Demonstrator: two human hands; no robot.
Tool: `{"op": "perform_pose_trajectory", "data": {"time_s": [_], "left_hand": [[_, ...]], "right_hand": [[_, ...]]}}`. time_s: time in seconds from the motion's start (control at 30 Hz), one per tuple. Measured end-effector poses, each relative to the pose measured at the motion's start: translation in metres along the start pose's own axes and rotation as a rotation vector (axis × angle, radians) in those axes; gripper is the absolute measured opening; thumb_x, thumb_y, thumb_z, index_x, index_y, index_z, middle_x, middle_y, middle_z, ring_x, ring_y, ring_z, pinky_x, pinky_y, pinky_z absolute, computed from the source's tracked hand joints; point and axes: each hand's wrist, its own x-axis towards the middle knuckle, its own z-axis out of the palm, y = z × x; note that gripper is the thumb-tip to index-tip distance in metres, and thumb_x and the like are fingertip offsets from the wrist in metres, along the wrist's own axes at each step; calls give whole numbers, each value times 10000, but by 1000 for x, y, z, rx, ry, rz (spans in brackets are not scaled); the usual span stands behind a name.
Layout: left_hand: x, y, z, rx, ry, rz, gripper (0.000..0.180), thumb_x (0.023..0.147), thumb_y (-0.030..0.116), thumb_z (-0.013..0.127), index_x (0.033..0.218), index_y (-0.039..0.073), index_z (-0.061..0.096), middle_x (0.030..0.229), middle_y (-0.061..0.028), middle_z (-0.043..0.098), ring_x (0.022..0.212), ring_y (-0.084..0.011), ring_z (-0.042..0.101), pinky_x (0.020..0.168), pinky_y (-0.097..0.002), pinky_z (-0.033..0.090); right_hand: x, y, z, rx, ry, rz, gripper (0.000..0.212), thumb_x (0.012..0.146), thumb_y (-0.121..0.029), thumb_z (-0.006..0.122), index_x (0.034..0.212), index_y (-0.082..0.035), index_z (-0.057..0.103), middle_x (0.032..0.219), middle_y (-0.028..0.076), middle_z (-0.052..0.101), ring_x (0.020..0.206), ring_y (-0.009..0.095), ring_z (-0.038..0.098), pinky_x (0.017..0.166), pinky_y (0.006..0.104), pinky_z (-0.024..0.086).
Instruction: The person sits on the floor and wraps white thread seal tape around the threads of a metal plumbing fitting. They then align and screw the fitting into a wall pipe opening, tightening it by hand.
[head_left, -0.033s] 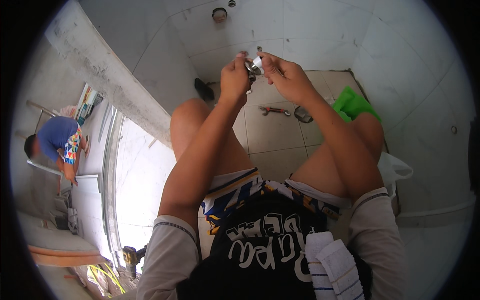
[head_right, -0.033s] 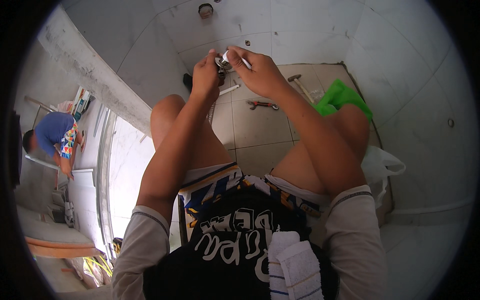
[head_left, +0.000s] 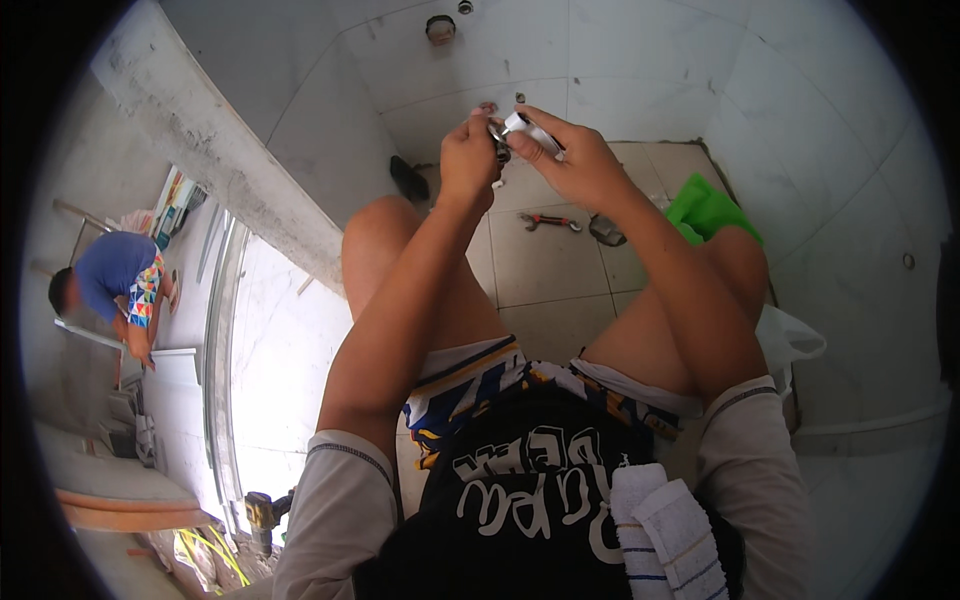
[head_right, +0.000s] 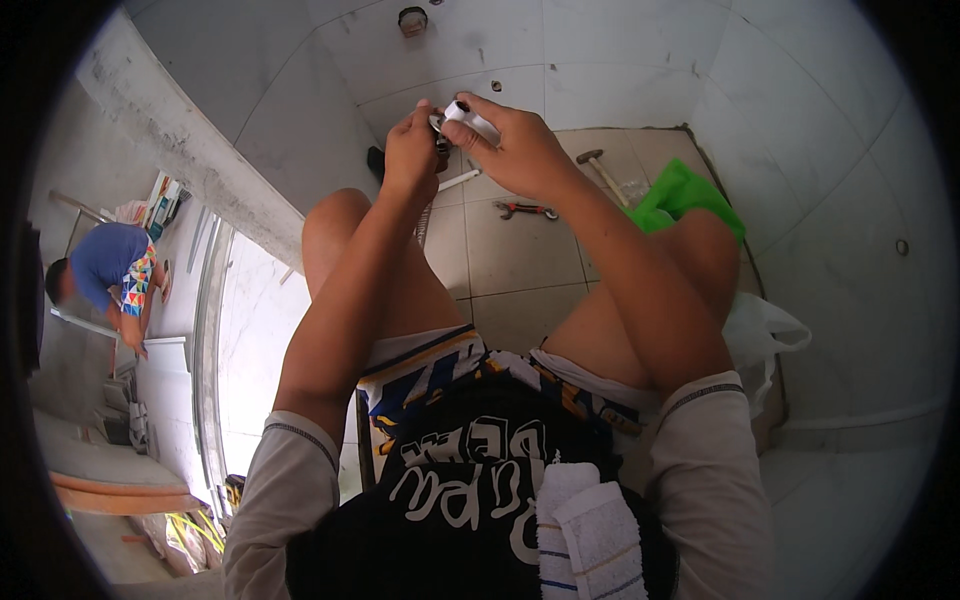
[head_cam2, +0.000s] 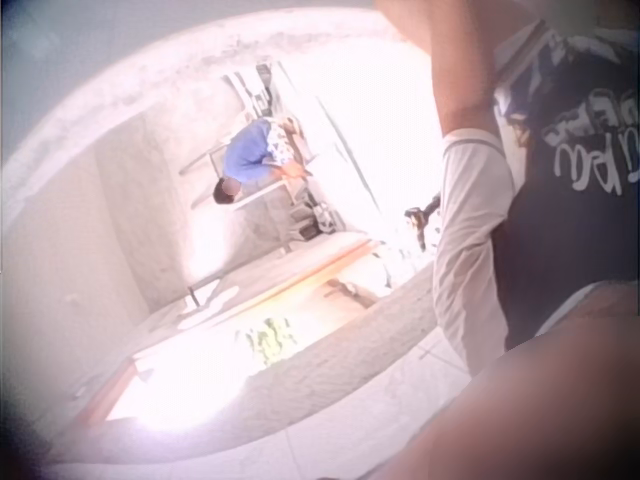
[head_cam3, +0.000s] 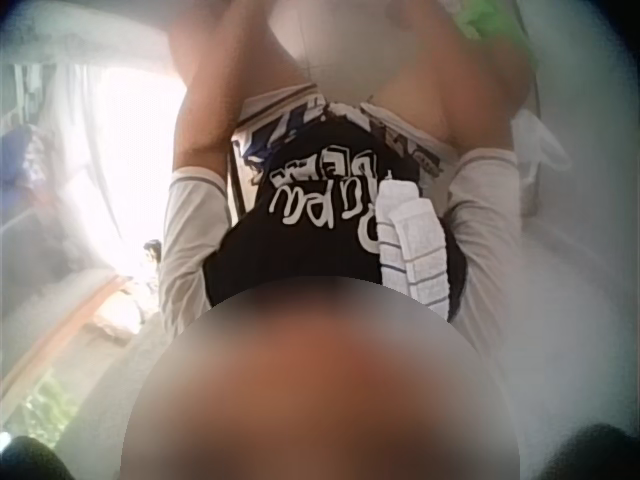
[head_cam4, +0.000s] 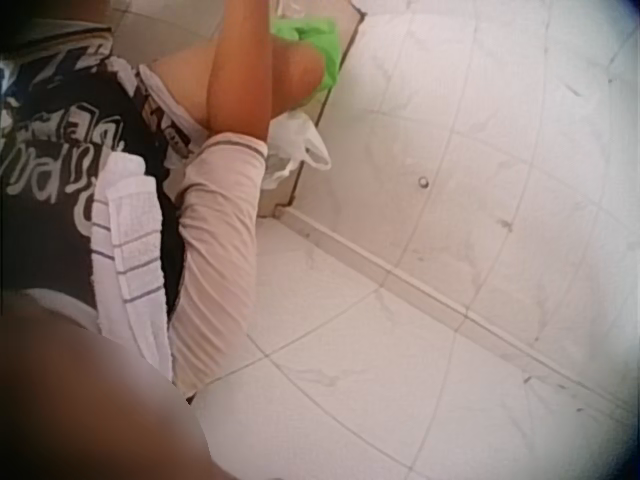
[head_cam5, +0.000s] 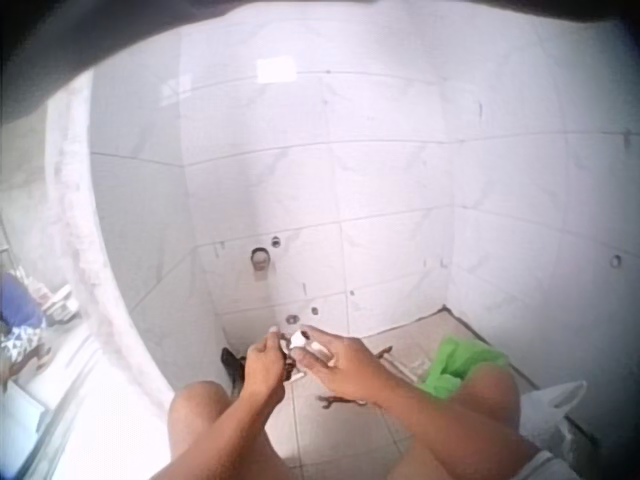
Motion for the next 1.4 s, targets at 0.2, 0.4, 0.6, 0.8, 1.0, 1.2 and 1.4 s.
{"op": "perform_pose_trajectory", "data": {"time_s": [0.2, 0.4, 0.6, 0.8, 1.0, 1.2, 1.4], "left_hand": [[19, -11, -3, 348, 239, 207, 452, 1101, 363, 494, 1002, -3, 740, 739, -48, 653, 600, -152, 568, 575, -336, 472], [22, -8, 6, 698, 310, 344, 460, 1080, 362, 456, 943, 64, 779, 852, -215, 746, 859, -425, 734, 803, -516, 564], [6, -2, 19, 963, 289, 470, 424, 1083, 376, 467, 931, 85, 735, 795, -191, 739, 775, -433, 721, 737, -528, 567], [-11, -6, 24, 1132, 71, 635, 400, 1090, 367, 473, 906, 85, 691, 742, -166, 725, 690, -423, 705, 676, -526, 561], [-23, -7, 26, 996, -120, 787, 370, 1100, 338, 504, 907, 96, 708, 696, -156, 702, 646, -394, 691, 634, -483, 552], [-28, -1, 24, 750, -147, 755, 349, 1095, 298, 531, 886, 78, 704, 619, -125, 661, 553, -349, 658, 572, -437, 521], [-16, 4, 19, 472, -19, 572, 461, 1121, 343, 490, 902, 9, 721, 576, -93, 598, 526, -185, 608, 560, -361, 486]], "right_hand": [[-9, -16, -1, -186, -143, 106, 589, 1015, -336, 682, 1461, 32, 568, 758, 124, 672, 643, 161, 579, 655, 349, 501], [-13, -39, -19, -155, -130, 112, 558, 989, -285, 728, 1431, 30, 598, 745, 112, 671, 639, 117, 571, 619, 319, 486], [-8, -46, -45, 216, -104, 105, 483, 1004, -270, 726, 1370, 33, 643, 793, 75, 728, 741, 100, 687, 669, 291, 518], [1, -35, -66, 584, 31, 94, 489, 1035, -216, 692, 1456, 3, 575, 1121, 151, 752, 1013, 165, 742, 537, 188, 370], [19, -3, -76, 693, 153, 184, 558, 1018, -262, 720, 1463, 27, 546, 1197, 210, 746, 1046, 169, 748, 538, 186, 364], [22, 25, -54, 629, 134, 425, 501, 919, -339, 835, 1257, 9, 709, 945, 122, 785, 785, 115, 737, 543, 220, 362], [16, 16, -22, 459, 6, 455, 396, 969, -414, 764, 1154, -64, 767, 844, 36, 737, 616, 56, 641, 425, 217, 294]]}}
